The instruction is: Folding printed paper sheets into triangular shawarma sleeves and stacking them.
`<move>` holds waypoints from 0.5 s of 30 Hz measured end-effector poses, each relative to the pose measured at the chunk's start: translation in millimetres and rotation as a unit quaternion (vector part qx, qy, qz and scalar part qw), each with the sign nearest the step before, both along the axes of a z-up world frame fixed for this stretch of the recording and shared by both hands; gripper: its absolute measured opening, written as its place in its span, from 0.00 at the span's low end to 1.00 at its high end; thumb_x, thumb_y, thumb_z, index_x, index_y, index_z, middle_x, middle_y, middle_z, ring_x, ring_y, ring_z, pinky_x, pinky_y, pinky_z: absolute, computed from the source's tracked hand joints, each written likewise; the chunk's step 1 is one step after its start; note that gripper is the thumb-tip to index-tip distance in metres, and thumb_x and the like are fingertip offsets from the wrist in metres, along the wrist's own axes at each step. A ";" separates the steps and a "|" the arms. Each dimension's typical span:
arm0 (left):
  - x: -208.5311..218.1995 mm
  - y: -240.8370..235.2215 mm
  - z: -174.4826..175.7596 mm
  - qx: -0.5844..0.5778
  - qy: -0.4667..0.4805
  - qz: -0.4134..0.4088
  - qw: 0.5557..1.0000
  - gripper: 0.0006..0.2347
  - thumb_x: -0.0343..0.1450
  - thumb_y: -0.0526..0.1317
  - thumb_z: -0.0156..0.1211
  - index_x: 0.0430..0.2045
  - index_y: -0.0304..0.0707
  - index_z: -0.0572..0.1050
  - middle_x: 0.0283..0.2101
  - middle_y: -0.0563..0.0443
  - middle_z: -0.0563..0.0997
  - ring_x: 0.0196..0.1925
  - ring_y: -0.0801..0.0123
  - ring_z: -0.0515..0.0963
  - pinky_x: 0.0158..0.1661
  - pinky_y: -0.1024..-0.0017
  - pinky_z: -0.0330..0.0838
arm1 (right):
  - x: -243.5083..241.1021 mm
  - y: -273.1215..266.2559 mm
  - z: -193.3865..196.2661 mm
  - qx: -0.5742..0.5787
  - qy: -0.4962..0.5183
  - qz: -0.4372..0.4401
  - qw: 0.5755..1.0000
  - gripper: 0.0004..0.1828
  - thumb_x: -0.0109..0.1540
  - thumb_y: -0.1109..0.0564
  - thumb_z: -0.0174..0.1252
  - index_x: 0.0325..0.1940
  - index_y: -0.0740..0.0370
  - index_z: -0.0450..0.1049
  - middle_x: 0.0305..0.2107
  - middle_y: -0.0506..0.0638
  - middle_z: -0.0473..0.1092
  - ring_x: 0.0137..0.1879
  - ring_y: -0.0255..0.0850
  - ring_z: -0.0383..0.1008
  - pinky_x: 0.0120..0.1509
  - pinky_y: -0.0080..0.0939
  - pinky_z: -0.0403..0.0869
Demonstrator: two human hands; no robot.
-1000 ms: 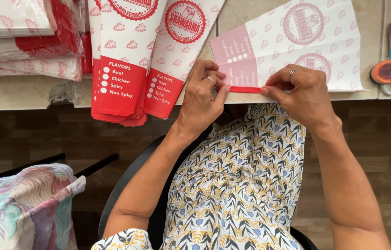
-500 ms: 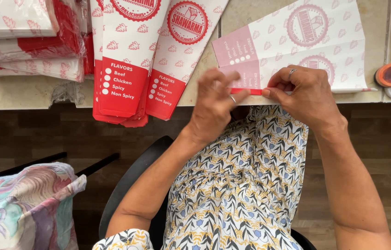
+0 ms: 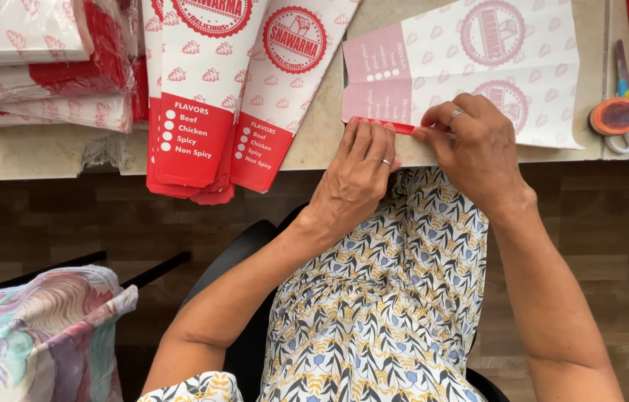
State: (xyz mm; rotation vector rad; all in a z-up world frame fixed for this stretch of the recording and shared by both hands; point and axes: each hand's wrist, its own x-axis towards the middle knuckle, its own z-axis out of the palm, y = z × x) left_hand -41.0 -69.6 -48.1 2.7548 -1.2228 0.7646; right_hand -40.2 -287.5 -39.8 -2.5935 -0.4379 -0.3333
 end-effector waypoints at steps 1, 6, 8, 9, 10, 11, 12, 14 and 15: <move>0.7 -0.6 -1.9 -0.006 0.006 -0.008 1.000 0.18 0.80 0.42 0.49 0.54 0.19 0.72 0.51 0.31 0.76 0.56 0.45 0.76 0.67 0.52 0.67 | -1.8 -2.7 1.9 -0.021 -0.004 0.008 1.000 0.08 0.67 0.60 0.72 0.43 0.65 0.79 0.32 0.53 0.71 0.38 0.47 0.68 0.42 0.46 0.67; 3.2 -0.4 -6.1 -0.024 0.047 -0.032 0.998 0.24 0.81 0.51 0.46 0.57 0.21 0.69 0.50 0.30 0.75 0.56 0.45 0.75 0.67 0.51 0.66 | -15.1 -32.9 -3.5 -0.026 -0.029 0.013 0.999 0.06 0.69 0.64 0.71 0.45 0.67 0.78 0.35 0.55 0.70 0.44 0.52 0.68 0.47 0.49 0.67; 2.0 1.1 -9.3 -0.004 0.047 -0.042 0.998 0.28 0.80 0.58 0.55 0.68 0.39 0.63 0.48 0.34 0.76 0.57 0.43 0.75 0.66 0.47 0.66 | -16.2 -42.4 -6.3 0.046 -0.009 0.021 0.999 0.06 0.68 0.68 0.72 0.46 0.70 0.80 0.34 0.55 0.69 0.43 0.48 0.67 0.45 0.46 0.67; 2.0 1.2 -9.2 -0.003 0.047 -0.043 0.998 0.28 0.80 0.58 0.55 0.68 0.39 0.63 0.48 0.34 0.76 0.57 0.43 0.75 0.66 0.47 0.66 | -15.4 -43.1 -5.6 0.047 -0.010 0.021 0.999 0.06 0.68 0.68 0.72 0.46 0.70 0.80 0.34 0.55 0.69 0.43 0.48 0.67 0.45 0.46 0.67; 2.0 1.4 -8.9 0.011 0.047 -0.038 0.998 0.30 0.79 0.63 0.51 0.69 0.40 0.62 0.48 0.35 0.74 0.56 0.43 0.73 0.65 0.47 0.66 | -14.6 -43.6 -4.8 0.060 0.000 0.019 0.998 0.06 0.68 0.68 0.72 0.45 0.69 0.81 0.34 0.54 0.70 0.41 0.46 0.68 0.44 0.44 0.67; 2.4 1.8 -8.6 0.026 0.046 -0.032 0.998 0.33 0.79 0.67 0.48 0.71 0.42 0.60 0.47 0.37 0.73 0.55 0.44 0.72 0.64 0.46 0.65 | -13.1 -44.0 -4.0 0.073 0.008 0.018 0.997 0.06 0.68 0.68 0.73 0.44 0.68 0.81 0.33 0.53 0.71 0.40 0.44 0.68 0.42 0.42 0.67; 3.0 1.7 -7.5 0.027 0.045 -0.032 0.998 0.33 0.79 0.67 0.48 0.71 0.42 0.60 0.47 0.37 0.73 0.55 0.44 0.72 0.64 0.46 0.65 | -12.0 -43.4 -0.3 0.074 0.008 0.018 0.997 0.06 0.68 0.68 0.73 0.44 0.68 0.81 0.33 0.53 0.71 0.40 0.44 0.68 0.42 0.42 0.67; 4.0 2.0 -5.6 0.046 0.046 -0.023 0.998 0.37 0.76 0.71 0.52 0.71 0.45 0.60 0.48 0.39 0.71 0.52 0.48 0.69 0.64 0.48 0.65 | -9.7 -41.9 6.9 0.124 0.081 -0.018 0.989 0.07 0.66 0.63 0.75 0.42 0.66 0.82 0.32 0.50 0.73 0.33 0.36 0.66 0.38 0.35 0.66; 3.8 1.6 -4.8 0.046 0.046 -0.023 0.998 0.37 0.76 0.71 0.52 0.71 0.45 0.60 0.48 0.39 0.71 0.52 0.48 0.69 0.64 0.48 0.65 | -8.5 -41.0 9.1 0.125 0.080 -0.018 0.989 0.07 0.66 0.63 0.75 0.42 0.66 0.82 0.32 0.50 0.73 0.33 0.36 0.66 0.38 0.35 0.66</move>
